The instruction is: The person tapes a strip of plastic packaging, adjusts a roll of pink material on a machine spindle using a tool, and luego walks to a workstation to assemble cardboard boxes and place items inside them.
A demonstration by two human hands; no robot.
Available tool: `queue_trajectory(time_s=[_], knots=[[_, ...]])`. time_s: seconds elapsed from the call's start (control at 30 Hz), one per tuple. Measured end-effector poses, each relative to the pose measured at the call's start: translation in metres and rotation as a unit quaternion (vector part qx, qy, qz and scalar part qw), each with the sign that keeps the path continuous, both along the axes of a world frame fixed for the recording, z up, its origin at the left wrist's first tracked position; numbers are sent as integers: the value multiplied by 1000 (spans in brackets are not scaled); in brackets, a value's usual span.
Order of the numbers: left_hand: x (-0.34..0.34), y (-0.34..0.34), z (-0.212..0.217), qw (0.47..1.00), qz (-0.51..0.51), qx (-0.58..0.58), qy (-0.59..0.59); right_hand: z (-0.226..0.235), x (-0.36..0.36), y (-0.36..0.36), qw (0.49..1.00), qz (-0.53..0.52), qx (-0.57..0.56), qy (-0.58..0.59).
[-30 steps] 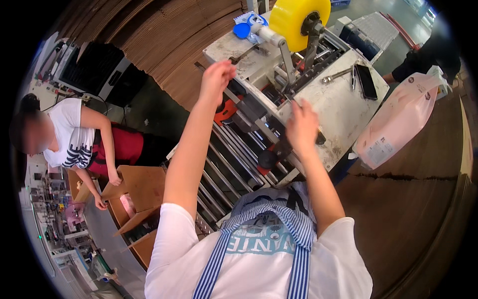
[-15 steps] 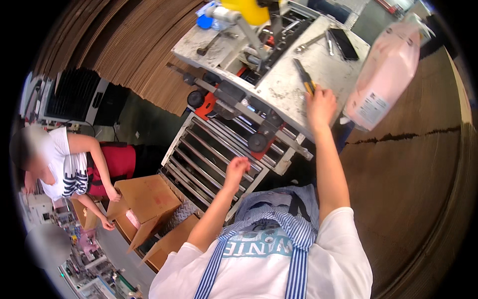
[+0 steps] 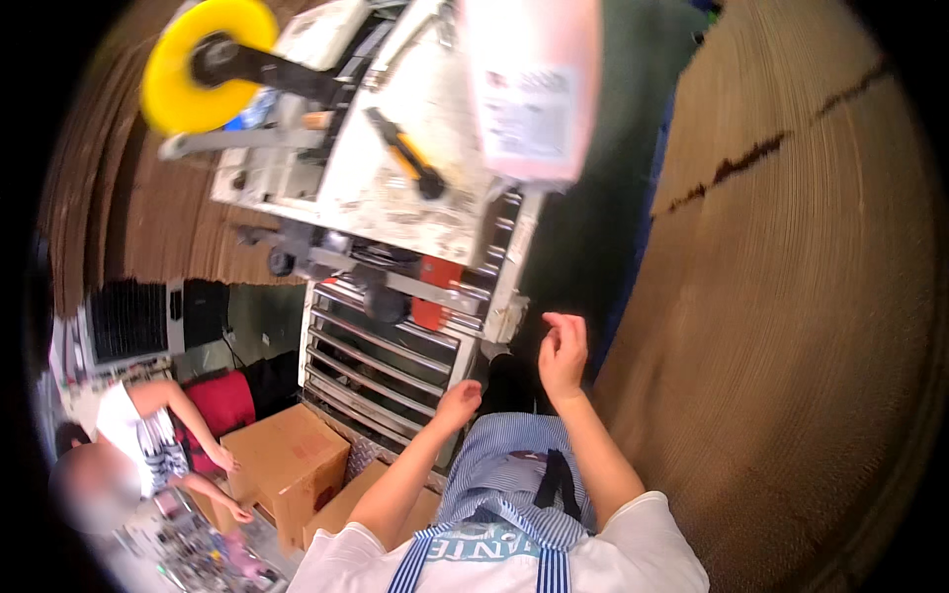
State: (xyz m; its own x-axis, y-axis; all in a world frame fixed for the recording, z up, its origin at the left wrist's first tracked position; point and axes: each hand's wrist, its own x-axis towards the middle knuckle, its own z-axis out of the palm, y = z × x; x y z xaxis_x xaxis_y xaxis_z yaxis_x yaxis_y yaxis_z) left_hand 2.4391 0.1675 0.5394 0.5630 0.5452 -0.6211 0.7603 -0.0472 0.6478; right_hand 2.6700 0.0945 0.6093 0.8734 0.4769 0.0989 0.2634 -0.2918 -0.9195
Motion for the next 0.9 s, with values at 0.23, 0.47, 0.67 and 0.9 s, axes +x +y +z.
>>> queue_trajectory(time_s=[0.23, 0.47, 0.67, 0.9], knots=[[93, 51, -56, 939, -182, 291, 17, -136, 14, -77, 978, -105, -123, 131], [146, 86, -146, 879, -288, 376, 50, -269, -52, -135, 931, -97, -220, 276], [147, 70, -192, 834, -276, 470, 78, -323, -120, -179, 861, -32, -378, 339], [145, 71, -199, 841, -260, 471, 53, -328, -191, -212, 664, 146, -538, 498]])
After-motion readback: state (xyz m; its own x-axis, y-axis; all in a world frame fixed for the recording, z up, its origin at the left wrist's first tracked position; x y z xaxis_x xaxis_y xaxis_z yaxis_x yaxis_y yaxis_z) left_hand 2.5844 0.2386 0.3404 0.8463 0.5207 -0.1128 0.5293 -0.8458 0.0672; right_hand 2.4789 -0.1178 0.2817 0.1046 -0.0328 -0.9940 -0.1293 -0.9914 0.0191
